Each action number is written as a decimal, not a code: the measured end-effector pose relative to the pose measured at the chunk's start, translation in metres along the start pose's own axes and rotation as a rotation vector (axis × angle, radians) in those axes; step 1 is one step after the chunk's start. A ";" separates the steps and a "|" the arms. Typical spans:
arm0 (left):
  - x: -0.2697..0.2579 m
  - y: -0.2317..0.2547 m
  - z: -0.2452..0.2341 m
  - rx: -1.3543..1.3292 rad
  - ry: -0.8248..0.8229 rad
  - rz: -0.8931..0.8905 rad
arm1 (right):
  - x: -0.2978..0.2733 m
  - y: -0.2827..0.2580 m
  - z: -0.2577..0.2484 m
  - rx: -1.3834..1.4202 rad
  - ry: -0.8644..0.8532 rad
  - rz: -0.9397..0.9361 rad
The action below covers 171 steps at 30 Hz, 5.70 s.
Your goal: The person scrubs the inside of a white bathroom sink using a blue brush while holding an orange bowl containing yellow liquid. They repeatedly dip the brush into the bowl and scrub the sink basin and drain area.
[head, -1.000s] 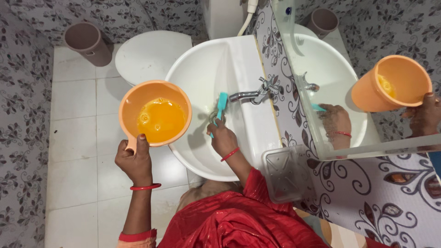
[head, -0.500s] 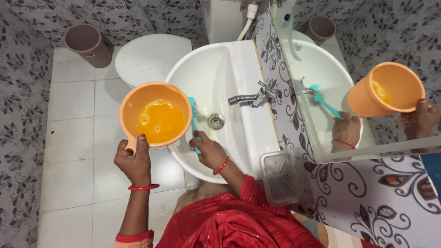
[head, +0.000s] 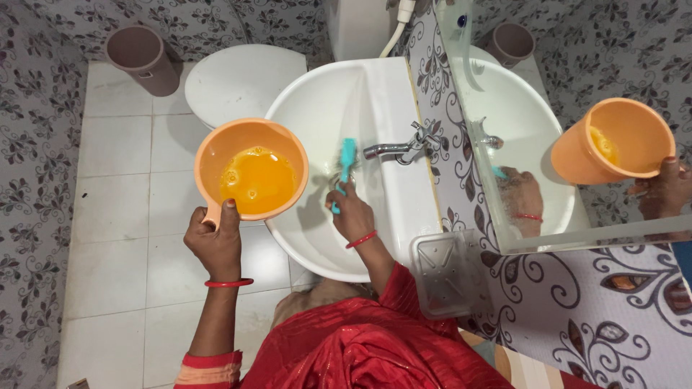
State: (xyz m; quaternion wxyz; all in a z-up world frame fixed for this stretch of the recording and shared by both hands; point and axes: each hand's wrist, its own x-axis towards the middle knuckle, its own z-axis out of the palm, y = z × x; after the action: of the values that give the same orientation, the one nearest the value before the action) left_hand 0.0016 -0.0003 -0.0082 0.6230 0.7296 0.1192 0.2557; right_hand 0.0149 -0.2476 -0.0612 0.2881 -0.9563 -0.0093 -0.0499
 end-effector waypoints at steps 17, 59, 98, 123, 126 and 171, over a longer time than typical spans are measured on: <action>0.002 0.010 0.004 0.017 -0.013 0.013 | -0.036 -0.015 -0.047 0.262 -0.117 -0.298; 0.006 -0.006 -0.002 -0.068 -0.060 -0.003 | -0.045 -0.023 -0.047 -0.088 -0.099 -0.239; 0.001 0.017 0.009 0.180 0.048 0.086 | -0.055 -0.028 -0.055 0.320 -0.064 -0.302; 0.005 0.007 0.001 0.063 -0.030 -0.022 | -0.002 -0.006 -0.003 0.054 -0.189 -0.261; 0.003 -0.001 -0.001 -0.097 -0.056 -0.020 | -0.006 -0.003 0.003 -0.155 0.012 -0.140; 0.000 -0.006 -0.011 -0.132 -0.013 -0.050 | -0.064 -0.026 -0.040 -0.220 -0.185 -0.135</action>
State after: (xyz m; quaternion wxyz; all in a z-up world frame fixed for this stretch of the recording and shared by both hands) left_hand -0.0036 0.0104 -0.0131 0.6768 0.6852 0.1161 0.2428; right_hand -0.0537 -0.2470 -0.0204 0.1755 -0.9797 -0.0948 0.0185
